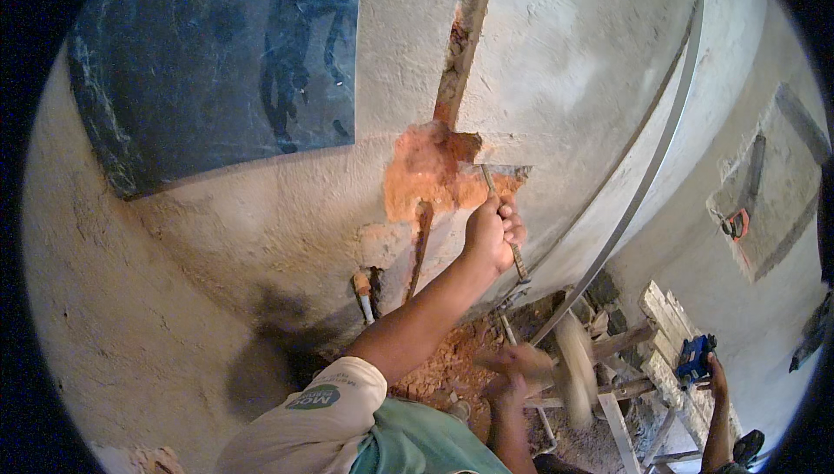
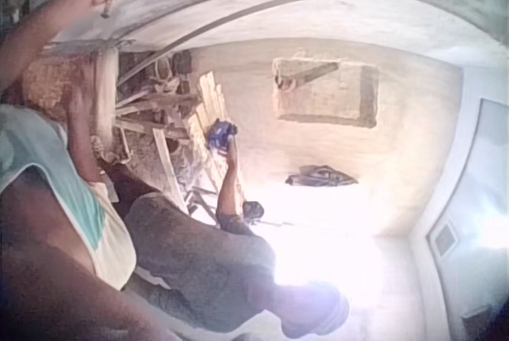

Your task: The person uses a hammer and chisel to carve out a channel in a concrete wall and then fits a blue plastic electrical box into the opening.

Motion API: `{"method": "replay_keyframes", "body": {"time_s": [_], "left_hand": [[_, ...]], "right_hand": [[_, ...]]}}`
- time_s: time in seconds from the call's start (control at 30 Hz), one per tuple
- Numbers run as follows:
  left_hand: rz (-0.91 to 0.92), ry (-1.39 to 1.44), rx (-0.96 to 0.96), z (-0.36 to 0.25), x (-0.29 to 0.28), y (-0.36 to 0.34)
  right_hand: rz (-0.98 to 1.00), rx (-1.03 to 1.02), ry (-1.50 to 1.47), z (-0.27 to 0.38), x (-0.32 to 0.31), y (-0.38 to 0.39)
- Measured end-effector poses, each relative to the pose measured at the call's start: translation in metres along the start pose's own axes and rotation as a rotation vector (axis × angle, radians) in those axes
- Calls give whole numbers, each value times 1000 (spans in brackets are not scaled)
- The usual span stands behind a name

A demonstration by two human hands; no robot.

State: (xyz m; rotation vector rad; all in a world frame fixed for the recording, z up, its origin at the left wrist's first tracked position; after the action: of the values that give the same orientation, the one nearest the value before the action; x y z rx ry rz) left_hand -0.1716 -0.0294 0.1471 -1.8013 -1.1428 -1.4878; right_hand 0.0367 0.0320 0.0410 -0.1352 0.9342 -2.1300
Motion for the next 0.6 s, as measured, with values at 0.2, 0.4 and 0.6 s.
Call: {"method": "replay_keyframes", "body": {"time_s": [0.2, 0.4, 0.6], "left_hand": [[-55, 38, 11, -2, -1, -3], [-25, 53, 17, -5, 0, -4], [-56, -48, 103, -1, -1, -4]], "right_hand": [[-242, -110, -288, 15, -6, -26], [-302, -62, -549, 24, 24, -22], [-256, 16, -133, -16, 6, -2]]}}
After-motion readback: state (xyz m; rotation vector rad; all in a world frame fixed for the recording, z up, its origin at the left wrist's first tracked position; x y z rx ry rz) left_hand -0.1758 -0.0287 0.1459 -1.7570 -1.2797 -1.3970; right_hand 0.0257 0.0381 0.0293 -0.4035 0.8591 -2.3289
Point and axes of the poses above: each hand's wrist, its own y-axis away from the middle knuckle, its own x-axis out of the palm, z = x × y, the point moved 1 cm from there along -y, towards the middle knuckle, and after that the axes turned 7 degrees about -y, right-handed, at the moved point
